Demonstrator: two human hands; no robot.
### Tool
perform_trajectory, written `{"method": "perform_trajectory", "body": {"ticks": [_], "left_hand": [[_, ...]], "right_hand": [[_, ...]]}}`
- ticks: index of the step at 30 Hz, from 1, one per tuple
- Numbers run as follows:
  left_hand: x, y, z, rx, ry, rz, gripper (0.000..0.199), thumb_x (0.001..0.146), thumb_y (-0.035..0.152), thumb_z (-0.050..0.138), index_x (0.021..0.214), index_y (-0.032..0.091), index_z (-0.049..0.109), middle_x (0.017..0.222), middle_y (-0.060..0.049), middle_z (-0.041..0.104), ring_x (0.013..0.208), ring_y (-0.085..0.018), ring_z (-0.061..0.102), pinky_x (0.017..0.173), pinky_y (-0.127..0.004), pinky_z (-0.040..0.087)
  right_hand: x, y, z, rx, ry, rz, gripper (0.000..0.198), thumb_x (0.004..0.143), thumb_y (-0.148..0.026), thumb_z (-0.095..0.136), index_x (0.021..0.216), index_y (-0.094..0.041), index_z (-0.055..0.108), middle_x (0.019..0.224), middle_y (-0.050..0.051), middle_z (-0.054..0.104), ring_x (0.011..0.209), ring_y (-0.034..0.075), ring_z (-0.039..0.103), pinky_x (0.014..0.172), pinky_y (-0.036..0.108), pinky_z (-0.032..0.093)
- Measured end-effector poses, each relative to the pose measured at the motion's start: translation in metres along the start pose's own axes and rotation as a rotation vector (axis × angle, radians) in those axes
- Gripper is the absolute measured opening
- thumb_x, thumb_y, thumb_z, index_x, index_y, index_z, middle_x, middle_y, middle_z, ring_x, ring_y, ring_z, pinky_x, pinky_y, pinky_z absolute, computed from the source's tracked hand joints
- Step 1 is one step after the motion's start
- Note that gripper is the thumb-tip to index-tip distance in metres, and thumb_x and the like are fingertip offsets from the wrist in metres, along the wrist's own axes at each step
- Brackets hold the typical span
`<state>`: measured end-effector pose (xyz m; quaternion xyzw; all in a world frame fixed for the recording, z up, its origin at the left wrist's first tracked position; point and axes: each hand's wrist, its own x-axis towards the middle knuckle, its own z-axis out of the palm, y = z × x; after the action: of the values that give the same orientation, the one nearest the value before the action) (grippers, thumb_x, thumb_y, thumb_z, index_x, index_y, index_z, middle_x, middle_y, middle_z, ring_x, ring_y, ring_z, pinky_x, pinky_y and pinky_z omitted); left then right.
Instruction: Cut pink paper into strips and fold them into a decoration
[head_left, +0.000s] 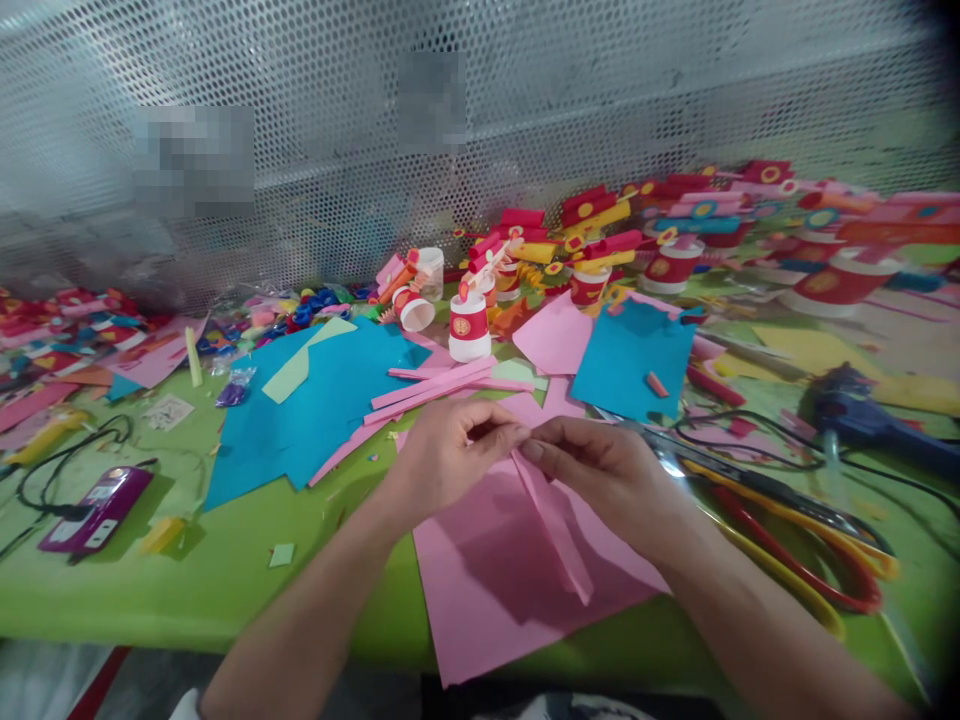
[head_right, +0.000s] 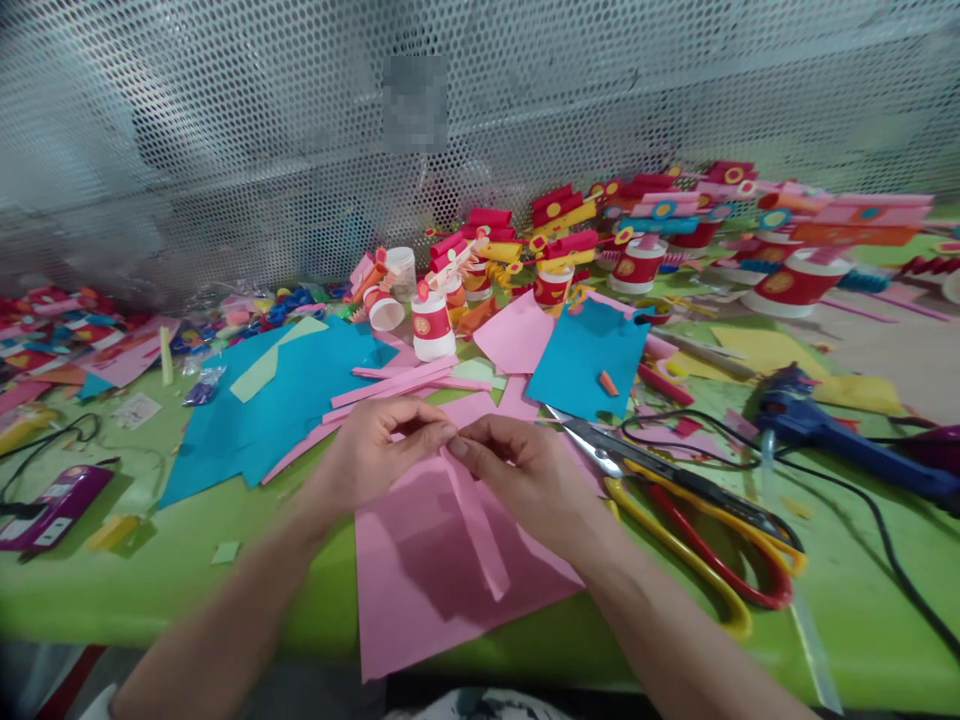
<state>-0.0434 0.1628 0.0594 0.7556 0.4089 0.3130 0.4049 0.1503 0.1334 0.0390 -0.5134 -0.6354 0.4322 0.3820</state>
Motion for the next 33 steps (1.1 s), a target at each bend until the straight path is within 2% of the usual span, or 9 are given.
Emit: {"method": "perform_trajectory", "body": {"ticks": [4,7,10,12,14,18,22,29,33], "left_hand": [[0.002,-0.004,0.003,0.354,0.109,0.199,0.022,0.1,0.032,0.058,0.094,0.021,0.076,0.092,-0.004,0.078,0.086,-0.02,0.07,0.074,-0.031,0.048],[0.0,-0.004,0.003,0.553,0.458,0.461,0.018,0.097,0.031,0.063,0.11,0.022,0.072,0.106,-0.007,0.078,0.102,-0.023,0.07,0.089,-0.037,0.048],[-0.008,-0.001,0.006,0.527,0.744,0.645,0.003,0.091,0.025,0.068,0.09,0.021,0.069,0.082,-0.004,0.075,0.079,-0.018,0.067,0.078,-0.035,0.047],[-0.011,0.001,0.013,0.425,0.667,0.626,0.024,0.089,0.024,0.068,0.067,0.021,0.06,0.059,0.001,0.062,0.058,-0.014,0.055,0.062,-0.031,0.041],[-0.011,0.001,0.022,0.301,0.452,0.386,0.033,0.089,0.031,0.069,0.06,0.02,0.058,0.056,0.0,0.06,0.056,-0.013,0.053,0.058,-0.03,0.038],[-0.003,-0.004,0.039,-0.287,0.214,-0.002,0.026,0.091,0.045,0.07,0.095,0.019,0.075,0.093,-0.006,0.076,0.082,-0.018,0.068,0.074,-0.031,0.051],[0.003,-0.007,0.043,-0.671,0.167,0.016,0.028,0.091,0.043,0.071,0.104,0.019,0.077,0.1,-0.008,0.077,0.091,-0.02,0.071,0.085,-0.034,0.055],[0.004,-0.008,0.038,-0.659,0.236,0.044,0.022,0.089,0.035,0.072,0.1,0.018,0.081,0.096,-0.007,0.079,0.09,-0.022,0.072,0.083,-0.036,0.057],[0.006,-0.008,0.034,-0.644,0.259,-0.039,0.019,0.085,0.032,0.076,0.097,0.019,0.081,0.095,-0.006,0.08,0.094,-0.023,0.073,0.087,-0.035,0.056]], "right_hand": [[0.001,-0.002,0.002,-0.01,0.071,-0.013,0.043,0.088,-0.058,0.064,0.064,-0.023,0.062,0.06,-0.001,0.053,0.059,0.014,0.046,0.053,0.028,0.035],[0.001,0.0,0.002,0.071,0.17,-0.007,0.039,0.087,-0.057,0.068,0.069,-0.023,0.066,0.065,0.0,0.059,0.063,0.015,0.05,0.058,0.029,0.04],[0.001,0.002,0.001,0.171,0.276,0.009,0.035,0.085,-0.057,0.072,0.075,-0.023,0.072,0.071,0.002,0.064,0.068,0.016,0.054,0.063,0.029,0.043],[0.002,0.003,0.001,0.232,0.335,0.004,0.032,0.082,-0.055,0.076,0.075,-0.024,0.074,0.072,0.002,0.066,0.069,0.017,0.056,0.064,0.03,0.045],[0.002,0.004,0.002,0.294,0.387,-0.013,0.028,0.079,-0.053,0.08,0.076,-0.026,0.076,0.073,0.001,0.067,0.071,0.017,0.057,0.067,0.03,0.047],[0.002,0.006,0.006,0.351,0.42,-0.035,0.021,0.08,-0.049,0.081,0.08,-0.028,0.078,0.076,0.0,0.068,0.074,0.016,0.057,0.07,0.029,0.048],[0.002,0.005,0.009,0.313,0.369,-0.072,0.021,0.082,-0.047,0.079,0.08,-0.027,0.078,0.074,0.0,0.067,0.074,0.016,0.056,0.069,0.028,0.046],[0.004,0.002,0.01,0.281,0.3,-0.049,0.029,0.082,-0.051,0.078,0.078,-0.022,0.076,0.071,0.001,0.064,0.071,0.015,0.054,0.065,0.027,0.046],[0.005,0.007,0.008,0.262,0.301,-0.023,0.034,0.08,-0.053,0.079,0.093,-0.022,0.078,0.079,0.001,0.068,0.072,0.014,0.055,0.064,0.027,0.046]]}}
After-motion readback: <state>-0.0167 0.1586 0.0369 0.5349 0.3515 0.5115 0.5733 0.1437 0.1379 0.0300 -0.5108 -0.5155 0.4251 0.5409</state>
